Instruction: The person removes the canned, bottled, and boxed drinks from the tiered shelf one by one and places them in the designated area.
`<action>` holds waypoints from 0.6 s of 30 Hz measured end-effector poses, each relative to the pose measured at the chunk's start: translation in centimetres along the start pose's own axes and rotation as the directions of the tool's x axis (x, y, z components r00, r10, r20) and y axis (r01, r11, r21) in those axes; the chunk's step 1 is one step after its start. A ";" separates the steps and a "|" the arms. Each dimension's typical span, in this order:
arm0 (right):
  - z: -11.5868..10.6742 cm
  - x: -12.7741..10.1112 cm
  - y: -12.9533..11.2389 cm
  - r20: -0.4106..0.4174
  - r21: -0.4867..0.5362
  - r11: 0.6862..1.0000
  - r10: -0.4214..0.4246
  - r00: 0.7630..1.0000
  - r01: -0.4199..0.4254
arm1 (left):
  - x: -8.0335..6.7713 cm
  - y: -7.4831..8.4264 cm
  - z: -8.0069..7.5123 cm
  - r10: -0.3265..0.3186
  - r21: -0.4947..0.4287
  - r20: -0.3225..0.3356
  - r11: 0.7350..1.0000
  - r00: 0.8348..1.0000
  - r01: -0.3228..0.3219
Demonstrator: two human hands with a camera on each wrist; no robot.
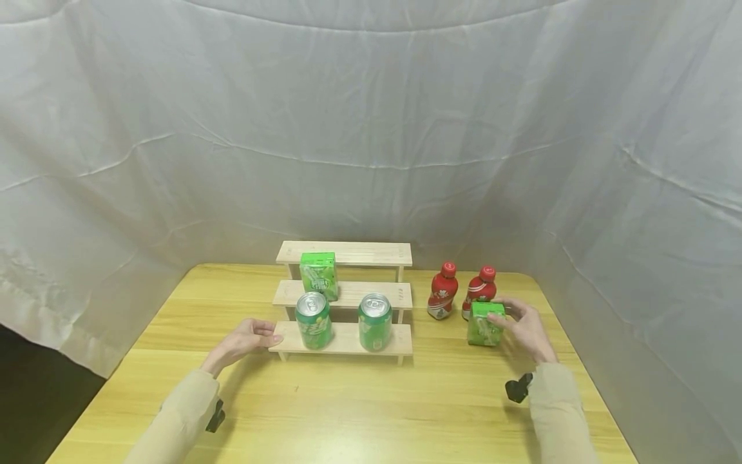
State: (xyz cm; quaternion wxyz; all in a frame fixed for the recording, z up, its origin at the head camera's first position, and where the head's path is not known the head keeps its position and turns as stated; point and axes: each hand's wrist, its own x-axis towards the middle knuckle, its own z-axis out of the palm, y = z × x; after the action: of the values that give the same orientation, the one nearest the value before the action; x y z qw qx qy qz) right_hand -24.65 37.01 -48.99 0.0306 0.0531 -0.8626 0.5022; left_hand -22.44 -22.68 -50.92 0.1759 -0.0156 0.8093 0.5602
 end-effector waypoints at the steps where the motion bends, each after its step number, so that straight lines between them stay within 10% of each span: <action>1: 0.0 0.0 0.0 0.004 0.007 1.000 -0.002 1.000 0.002 | 0.0 0.0 0.0 0.000 -0.001 0.002 1.000 1.000 0.000; 18: -0.9 0.3 0.4 0.090 0.076 0.996 0.045 0.995 -0.052 | 0.0 -0.1 0.0 0.009 -0.006 0.012 1.000 1.000 -0.009</action>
State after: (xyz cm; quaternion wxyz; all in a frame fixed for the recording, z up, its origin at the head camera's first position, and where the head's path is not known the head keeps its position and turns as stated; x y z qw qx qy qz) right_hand -25.03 37.97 -48.84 -0.0218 0.0555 -0.8438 0.5334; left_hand -22.40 -22.72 -50.99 0.1780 -0.0090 0.8066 0.5636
